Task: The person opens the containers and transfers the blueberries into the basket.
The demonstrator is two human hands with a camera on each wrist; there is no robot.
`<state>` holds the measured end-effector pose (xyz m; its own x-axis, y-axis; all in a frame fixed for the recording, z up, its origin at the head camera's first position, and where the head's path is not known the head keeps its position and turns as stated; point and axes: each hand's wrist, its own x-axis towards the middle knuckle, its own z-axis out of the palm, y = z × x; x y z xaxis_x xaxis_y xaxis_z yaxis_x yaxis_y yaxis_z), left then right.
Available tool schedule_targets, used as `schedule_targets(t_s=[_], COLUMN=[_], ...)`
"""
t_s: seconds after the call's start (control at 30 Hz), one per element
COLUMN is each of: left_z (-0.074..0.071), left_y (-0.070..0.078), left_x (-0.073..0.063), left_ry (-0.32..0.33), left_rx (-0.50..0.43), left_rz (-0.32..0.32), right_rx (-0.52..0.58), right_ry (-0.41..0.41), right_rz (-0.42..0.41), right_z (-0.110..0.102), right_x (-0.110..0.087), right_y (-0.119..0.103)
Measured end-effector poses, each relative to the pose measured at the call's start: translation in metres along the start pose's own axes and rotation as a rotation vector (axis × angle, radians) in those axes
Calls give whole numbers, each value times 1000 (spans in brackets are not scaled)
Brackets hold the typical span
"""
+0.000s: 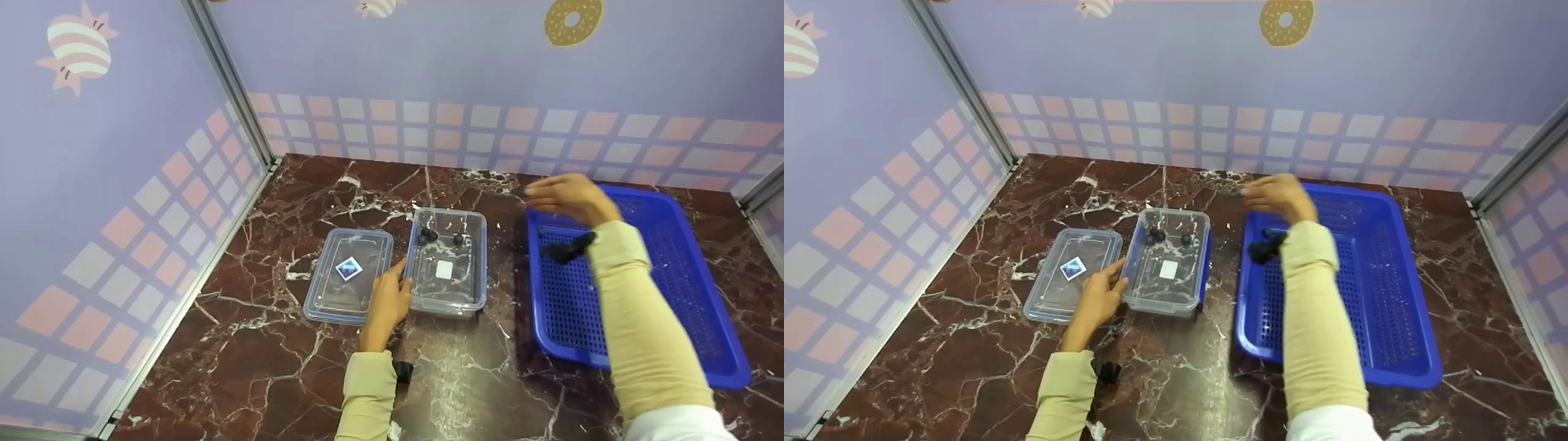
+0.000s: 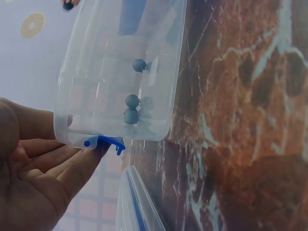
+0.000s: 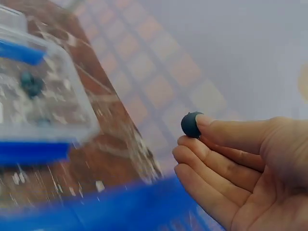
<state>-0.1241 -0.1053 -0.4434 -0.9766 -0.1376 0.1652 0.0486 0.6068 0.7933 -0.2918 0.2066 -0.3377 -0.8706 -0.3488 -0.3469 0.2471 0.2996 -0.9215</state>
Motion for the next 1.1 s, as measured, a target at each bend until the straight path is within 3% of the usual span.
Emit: schedule_targets(t_s=[0.2, 0.3, 0.5, 0.8, 1.1], left_z=[0, 0, 2, 3, 0], left_y=[-1, -1, -1, -2, -1], left_x=[1, 0, 0, -1, 0], left_ry=[14, 4, -5, 1, 11], left_rx=[21, 21, 9, 9, 15], left_rz=[23, 12, -5, 7, 0], right_rx=[-46, -68, 27, -13, -1], right_ry=[42, 54, 117, 171, 152], right_rz=[94, 153, 205, 284, 272], right_z=[-38, -44, -45, -37, -34], right_x=[-9, -11, -9, -6, -3], right_y=[41, 62, 92, 104, 101])
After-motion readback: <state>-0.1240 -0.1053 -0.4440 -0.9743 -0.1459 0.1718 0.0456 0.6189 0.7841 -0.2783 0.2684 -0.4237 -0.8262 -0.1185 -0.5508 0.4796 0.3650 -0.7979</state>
